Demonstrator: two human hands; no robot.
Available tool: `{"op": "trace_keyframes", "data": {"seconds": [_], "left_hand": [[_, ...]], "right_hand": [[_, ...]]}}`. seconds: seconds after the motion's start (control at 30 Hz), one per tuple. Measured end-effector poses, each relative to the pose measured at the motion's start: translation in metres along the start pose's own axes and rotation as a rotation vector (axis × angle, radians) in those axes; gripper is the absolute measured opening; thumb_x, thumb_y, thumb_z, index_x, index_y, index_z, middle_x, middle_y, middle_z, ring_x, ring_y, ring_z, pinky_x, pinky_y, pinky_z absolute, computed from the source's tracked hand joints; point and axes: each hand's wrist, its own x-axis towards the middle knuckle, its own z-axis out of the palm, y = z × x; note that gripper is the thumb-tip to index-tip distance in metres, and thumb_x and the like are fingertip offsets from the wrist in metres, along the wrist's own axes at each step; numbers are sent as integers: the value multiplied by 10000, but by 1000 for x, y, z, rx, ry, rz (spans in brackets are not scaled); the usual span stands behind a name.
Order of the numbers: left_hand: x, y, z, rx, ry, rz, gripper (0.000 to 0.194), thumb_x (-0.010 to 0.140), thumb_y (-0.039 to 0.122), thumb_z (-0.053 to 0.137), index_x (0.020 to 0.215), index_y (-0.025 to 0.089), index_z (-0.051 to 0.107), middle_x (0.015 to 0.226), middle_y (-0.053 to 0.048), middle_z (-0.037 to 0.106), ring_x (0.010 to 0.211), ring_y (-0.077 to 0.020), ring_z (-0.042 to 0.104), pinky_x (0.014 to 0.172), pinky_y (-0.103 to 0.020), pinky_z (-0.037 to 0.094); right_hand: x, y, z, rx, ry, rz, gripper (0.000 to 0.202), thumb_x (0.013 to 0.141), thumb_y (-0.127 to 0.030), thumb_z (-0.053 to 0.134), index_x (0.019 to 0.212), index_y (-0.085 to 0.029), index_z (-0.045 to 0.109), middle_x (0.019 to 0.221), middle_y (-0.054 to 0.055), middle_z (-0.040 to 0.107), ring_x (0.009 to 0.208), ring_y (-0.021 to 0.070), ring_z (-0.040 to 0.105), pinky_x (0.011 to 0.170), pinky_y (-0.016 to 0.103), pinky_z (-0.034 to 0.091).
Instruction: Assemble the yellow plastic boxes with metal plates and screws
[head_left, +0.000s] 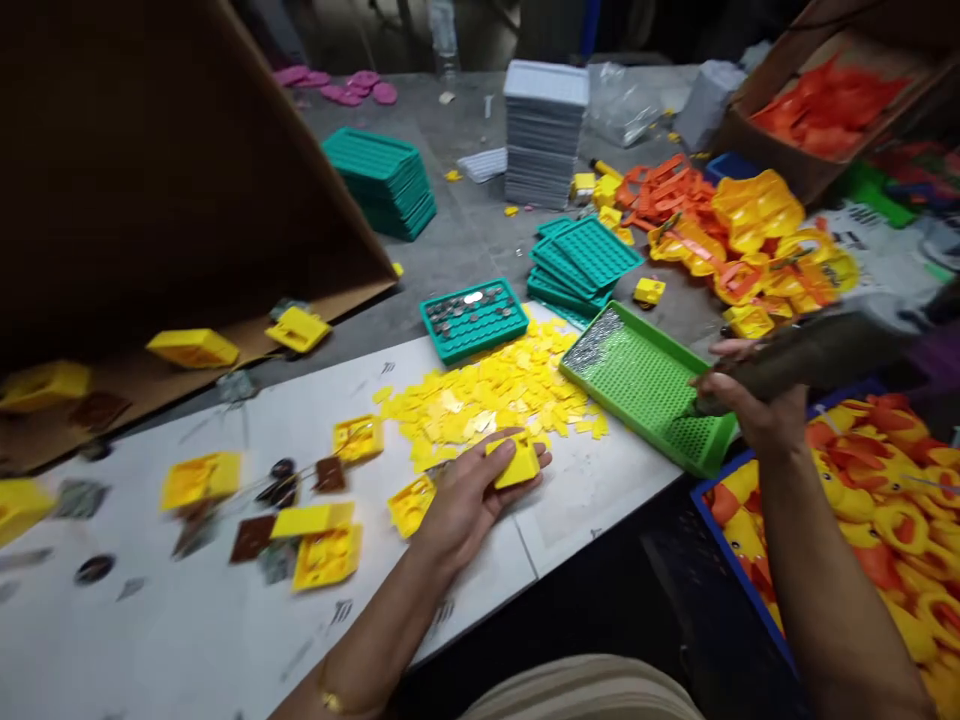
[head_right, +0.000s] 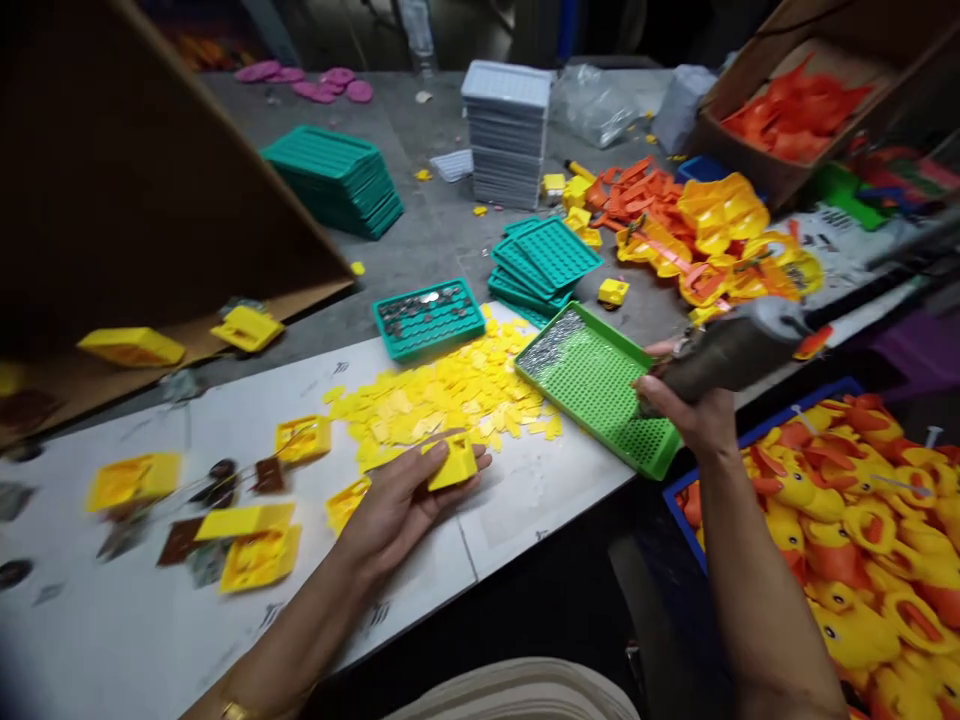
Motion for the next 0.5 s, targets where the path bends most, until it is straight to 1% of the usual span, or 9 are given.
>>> {"op": "trace_keyframes", "data": {"seconds": [0.07, 0.13, 0.2, 0.27, 0.37, 0.5], "left_hand": [[3, -4, 11, 48, -8, -38, 244, 826, 217, 653, 1039, 106, 608, 1038, -142, 715, 955, -216, 696, 750, -247, 592], [6, -11, 25, 94, -50, -99, 252, 826, 228, 657, 1036, 100, 605, 1060, -155, 707, 951, -218, 697, 742, -241, 592], [11, -19, 38, 118, -93, -152, 271, 823, 242, 664, 1044, 102, 592, 1042, -163, 711, 938, -222, 700, 743, -248, 591], [16, -26, 48, 114, -112, -175, 288, 815, 257, 675, 1044, 109, 581, 1020, -163, 715, 938, -227, 700, 751, -263, 592], [22, -33, 54, 108, -128, -181, 283, 809, 275, 682, 1020, 113, 585, 1016, -162, 715, 957, -231, 694, 767, -277, 590], [26, -35, 50, 112, -143, -203, 297, 799, 284, 694, 1020, 113, 594, 1029, -159, 712, 960, -232, 693, 749, -268, 590]], "right_hand": [[14, -4, 7, 76, 26, -44, 274, 714, -366, 733, 937, -248, 627, 590, -33, 593, 532, 170, 604, 637, 400, 561], [28, -4, 19, 153, 89, -115, 238, 740, -355, 706, 931, -252, 609, 578, -53, 574, 507, 146, 584, 605, 361, 553], [42, 0, 33, 170, 162, -157, 238, 730, -371, 702, 908, -251, 598, 576, -60, 561, 491, 137, 573, 562, 330, 532], [56, 7, 48, 169, 227, -174, 246, 714, -402, 694, 873, -247, 588, 550, -68, 528, 457, 132, 545, 510, 310, 496], [75, 18, 66, 199, 281, -206, 248, 710, -428, 667, 841, -244, 568, 509, -79, 465, 407, 120, 489, 448, 291, 435], [90, 25, 79, 143, 266, -201, 263, 751, -479, 606, 862, -244, 562, 529, -65, 466, 404, 105, 467, 446, 285, 421]]}}
